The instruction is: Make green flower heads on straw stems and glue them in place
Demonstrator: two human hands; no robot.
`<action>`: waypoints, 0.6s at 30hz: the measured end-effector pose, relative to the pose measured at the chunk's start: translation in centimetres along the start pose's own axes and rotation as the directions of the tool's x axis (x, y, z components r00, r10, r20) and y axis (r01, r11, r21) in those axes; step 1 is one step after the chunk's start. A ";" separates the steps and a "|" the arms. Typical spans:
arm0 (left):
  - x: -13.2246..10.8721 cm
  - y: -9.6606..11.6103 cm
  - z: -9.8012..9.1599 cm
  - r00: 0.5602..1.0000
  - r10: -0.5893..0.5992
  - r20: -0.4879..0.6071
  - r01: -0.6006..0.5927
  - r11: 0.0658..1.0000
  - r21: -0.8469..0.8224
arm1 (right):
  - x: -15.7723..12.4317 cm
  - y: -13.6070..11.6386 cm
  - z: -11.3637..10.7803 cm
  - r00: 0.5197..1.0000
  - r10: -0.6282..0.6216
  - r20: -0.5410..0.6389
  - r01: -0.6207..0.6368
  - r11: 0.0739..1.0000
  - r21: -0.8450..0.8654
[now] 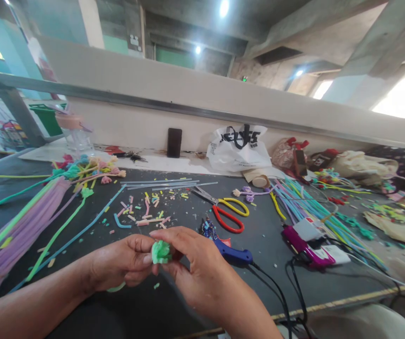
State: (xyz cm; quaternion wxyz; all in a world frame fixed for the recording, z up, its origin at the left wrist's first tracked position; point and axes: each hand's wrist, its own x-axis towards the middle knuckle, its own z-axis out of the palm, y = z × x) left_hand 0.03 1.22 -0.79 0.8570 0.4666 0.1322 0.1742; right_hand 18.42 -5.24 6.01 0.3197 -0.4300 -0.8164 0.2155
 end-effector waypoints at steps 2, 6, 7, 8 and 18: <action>0.0 0.0 0.0 1.000 0.015 -0.009 -0.015 1.000 0.001 | -0.1 0.1 0.0 1.000 -0.011 0.009 0.011 1.000 -0.004; 0.0 0.4 0.1 0.994 0.076 -0.082 -0.076 0.997 0.009 | -0.2 0.3 -0.2 1.000 -0.022 -0.017 0.021 0.999 -0.050; 0.0 0.5 0.2 0.990 0.093 -0.103 -0.093 0.996 0.007 | -0.2 0.3 -0.2 0.999 -0.014 -0.040 0.012 0.998 -0.061; 0.1 0.7 0.3 0.987 0.110 -0.119 -0.109 0.994 0.007 | -0.1 0.3 -0.2 0.998 -0.008 -0.069 0.003 0.998 -0.069; 0.1 0.9 0.6 0.966 0.188 -0.176 -0.170 0.979 0.109 | 0.6 0.3 0.2 0.976 -0.065 -0.208 0.029 0.984 -0.174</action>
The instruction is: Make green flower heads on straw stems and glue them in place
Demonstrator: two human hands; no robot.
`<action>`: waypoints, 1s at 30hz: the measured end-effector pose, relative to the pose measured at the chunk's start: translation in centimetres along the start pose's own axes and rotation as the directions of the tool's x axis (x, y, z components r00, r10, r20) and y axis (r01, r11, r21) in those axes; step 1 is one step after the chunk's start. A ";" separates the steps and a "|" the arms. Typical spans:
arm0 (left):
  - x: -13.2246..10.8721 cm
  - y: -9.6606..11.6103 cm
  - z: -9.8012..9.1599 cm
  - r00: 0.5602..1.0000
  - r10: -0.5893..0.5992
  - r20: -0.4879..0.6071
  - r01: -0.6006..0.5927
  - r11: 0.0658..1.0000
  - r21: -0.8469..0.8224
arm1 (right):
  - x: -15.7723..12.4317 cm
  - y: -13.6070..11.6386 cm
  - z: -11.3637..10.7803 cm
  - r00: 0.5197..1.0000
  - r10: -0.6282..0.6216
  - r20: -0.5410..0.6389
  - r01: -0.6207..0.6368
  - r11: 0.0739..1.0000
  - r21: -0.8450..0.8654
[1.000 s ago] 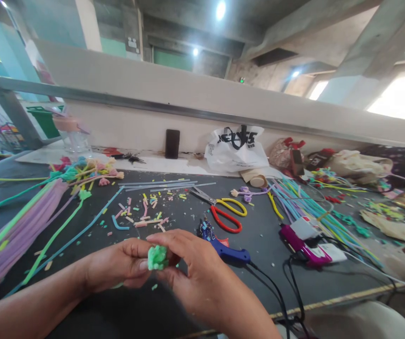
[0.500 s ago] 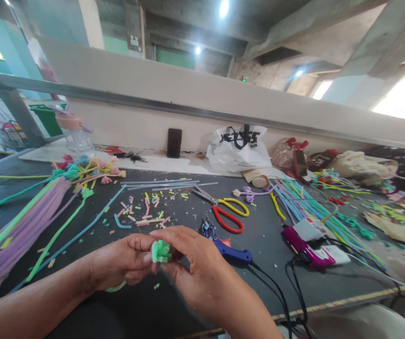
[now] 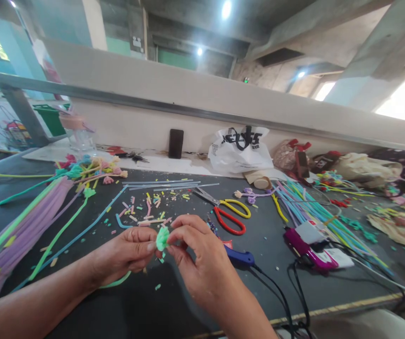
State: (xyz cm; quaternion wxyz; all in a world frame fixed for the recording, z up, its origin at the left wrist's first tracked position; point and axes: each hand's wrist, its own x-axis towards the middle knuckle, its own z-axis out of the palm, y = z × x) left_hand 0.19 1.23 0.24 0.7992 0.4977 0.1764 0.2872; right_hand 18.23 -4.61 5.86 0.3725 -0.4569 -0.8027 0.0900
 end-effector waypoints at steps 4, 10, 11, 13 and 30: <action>0.0 -0.2 -0.1 1.000 0.011 0.004 -0.011 1.000 0.001 | 0.1 -0.1 0.0 1.000 -0.022 -0.006 0.022 1.000 -0.007; 0.1 -0.2 0.0 1.000 -0.005 -0.007 0.005 1.000 0.005 | 0.0 0.1 0.0 0.999 -0.025 -0.028 0.025 0.999 -0.023; 0.1 -0.3 0.0 1.000 -0.009 -0.003 0.009 1.000 0.007 | -0.1 0.2 0.0 0.999 -0.024 -0.030 0.024 0.999 -0.026; 0.1 -0.3 -0.1 1.000 -0.017 0.007 0.017 1.000 0.011 | -0.1 0.2 0.1 0.999 -0.026 -0.032 0.025 0.999 -0.026; -0.3 -0.6 0.8 0.996 -0.014 -0.092 0.015 1.000 0.007 | -0.1 0.1 0.3 0.999 -0.054 0.004 0.054 0.996 -0.066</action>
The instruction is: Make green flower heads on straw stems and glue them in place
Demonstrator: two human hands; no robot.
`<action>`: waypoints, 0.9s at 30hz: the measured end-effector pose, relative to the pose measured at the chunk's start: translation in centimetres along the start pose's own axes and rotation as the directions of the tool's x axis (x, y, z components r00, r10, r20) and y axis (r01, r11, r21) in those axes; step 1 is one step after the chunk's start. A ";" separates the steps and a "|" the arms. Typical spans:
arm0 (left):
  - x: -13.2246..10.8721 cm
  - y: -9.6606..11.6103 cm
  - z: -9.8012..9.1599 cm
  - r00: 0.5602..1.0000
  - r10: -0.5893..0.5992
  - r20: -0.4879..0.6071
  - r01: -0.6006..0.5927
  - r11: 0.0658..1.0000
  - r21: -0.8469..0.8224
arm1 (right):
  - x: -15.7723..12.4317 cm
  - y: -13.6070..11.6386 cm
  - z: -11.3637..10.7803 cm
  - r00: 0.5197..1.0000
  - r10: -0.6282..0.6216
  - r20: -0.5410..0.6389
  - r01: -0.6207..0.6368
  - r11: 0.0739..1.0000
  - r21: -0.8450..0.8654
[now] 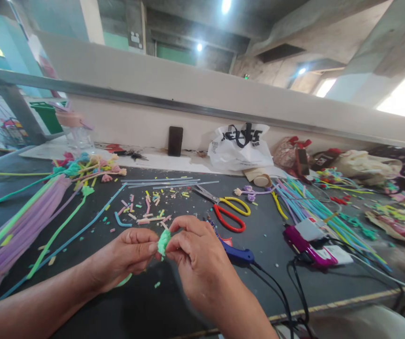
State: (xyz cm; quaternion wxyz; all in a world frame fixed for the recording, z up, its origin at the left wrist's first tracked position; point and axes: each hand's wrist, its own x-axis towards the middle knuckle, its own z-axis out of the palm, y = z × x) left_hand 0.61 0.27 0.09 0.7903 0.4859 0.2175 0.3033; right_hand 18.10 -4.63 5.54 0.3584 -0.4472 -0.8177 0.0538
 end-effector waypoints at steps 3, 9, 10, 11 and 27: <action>0.0 0.0 0.1 0.999 0.025 -0.025 -0.025 1.000 0.018 | 0.0 0.1 -0.3 1.000 0.014 0.019 -0.014 1.000 0.008; 0.1 -0.1 -0.6 0.999 0.041 0.022 -0.040 0.999 -0.036 | -0.1 0.1 -1.3 0.991 0.115 -0.075 -0.109 0.991 0.081; 0.1 -0.1 -0.7 0.999 0.028 0.037 -0.027 0.999 -0.044 | -0.1 0.1 -1.4 0.989 0.117 -0.090 -0.109 0.990 0.090; 0.0 -0.1 -0.8 0.999 0.013 0.048 -0.011 0.999 -0.043 | -0.1 0.0 -1.4 0.988 0.116 -0.102 -0.106 0.990 0.096; 0.1 -0.4 -0.6 0.996 0.059 0.063 -0.059 0.998 0.002 | -0.7 -1.3 0.1 0.999 0.002 -0.046 0.002 0.996 0.086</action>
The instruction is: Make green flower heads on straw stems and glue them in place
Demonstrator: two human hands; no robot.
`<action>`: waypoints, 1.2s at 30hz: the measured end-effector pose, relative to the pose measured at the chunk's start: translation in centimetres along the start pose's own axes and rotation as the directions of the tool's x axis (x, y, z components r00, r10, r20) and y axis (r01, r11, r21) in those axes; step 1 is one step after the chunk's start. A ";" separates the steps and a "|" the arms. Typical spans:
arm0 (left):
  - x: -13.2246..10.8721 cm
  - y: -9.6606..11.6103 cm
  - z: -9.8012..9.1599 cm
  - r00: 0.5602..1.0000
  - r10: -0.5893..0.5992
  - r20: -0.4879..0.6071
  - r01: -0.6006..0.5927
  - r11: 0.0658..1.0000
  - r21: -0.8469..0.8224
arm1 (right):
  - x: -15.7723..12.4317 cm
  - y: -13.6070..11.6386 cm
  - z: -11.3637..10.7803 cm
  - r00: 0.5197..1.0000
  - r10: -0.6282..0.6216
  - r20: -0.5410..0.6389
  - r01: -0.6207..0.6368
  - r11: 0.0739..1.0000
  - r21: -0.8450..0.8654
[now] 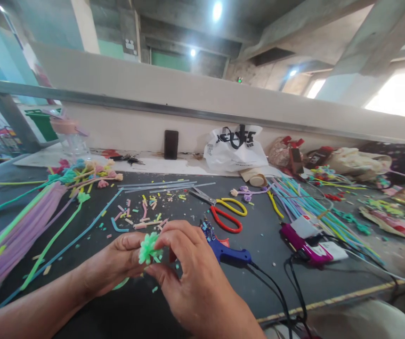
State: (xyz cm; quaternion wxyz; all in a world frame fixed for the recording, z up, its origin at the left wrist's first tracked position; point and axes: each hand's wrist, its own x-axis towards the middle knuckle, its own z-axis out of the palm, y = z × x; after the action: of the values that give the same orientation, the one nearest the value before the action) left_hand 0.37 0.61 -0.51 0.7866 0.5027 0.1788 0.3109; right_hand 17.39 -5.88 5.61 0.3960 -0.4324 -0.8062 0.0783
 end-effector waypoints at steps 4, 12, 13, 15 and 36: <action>-0.1 0.2 0.2 1.000 0.005 0.029 -0.005 1.000 0.000 | 0.2 0.1 0.2 0.999 -0.030 -0.023 0.030 0.999 -0.022; -0.2 0.6 0.2 0.999 -0.021 0.045 0.020 0.999 0.029 | 0.2 -0.1 0.1 1.000 0.001 -0.010 -0.001 1.000 0.002; -0.2 0.6 0.1 0.999 -0.016 0.044 0.014 0.999 0.047 | 0.2 -0.2 0.1 1.000 0.004 -0.006 -0.004 1.000 0.003; -0.3 0.6 0.0 0.999 -0.007 0.039 0.003 0.996 0.090 | 0.1 -0.3 0.1 1.000 0.010 0.005 -0.010 1.000 0.008; 1.0 0.9 -0.5 0.962 -0.052 -0.268 0.062 0.998 0.028 | 0.5 3.7 0.2 0.924 0.380 -0.048 -0.382 0.922 -0.060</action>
State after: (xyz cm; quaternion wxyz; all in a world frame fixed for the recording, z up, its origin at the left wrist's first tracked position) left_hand 0.57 1.92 0.10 0.7548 0.4648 0.3032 0.3498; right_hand 19.42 -3.20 3.99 0.3723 -0.5954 -0.7020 0.1186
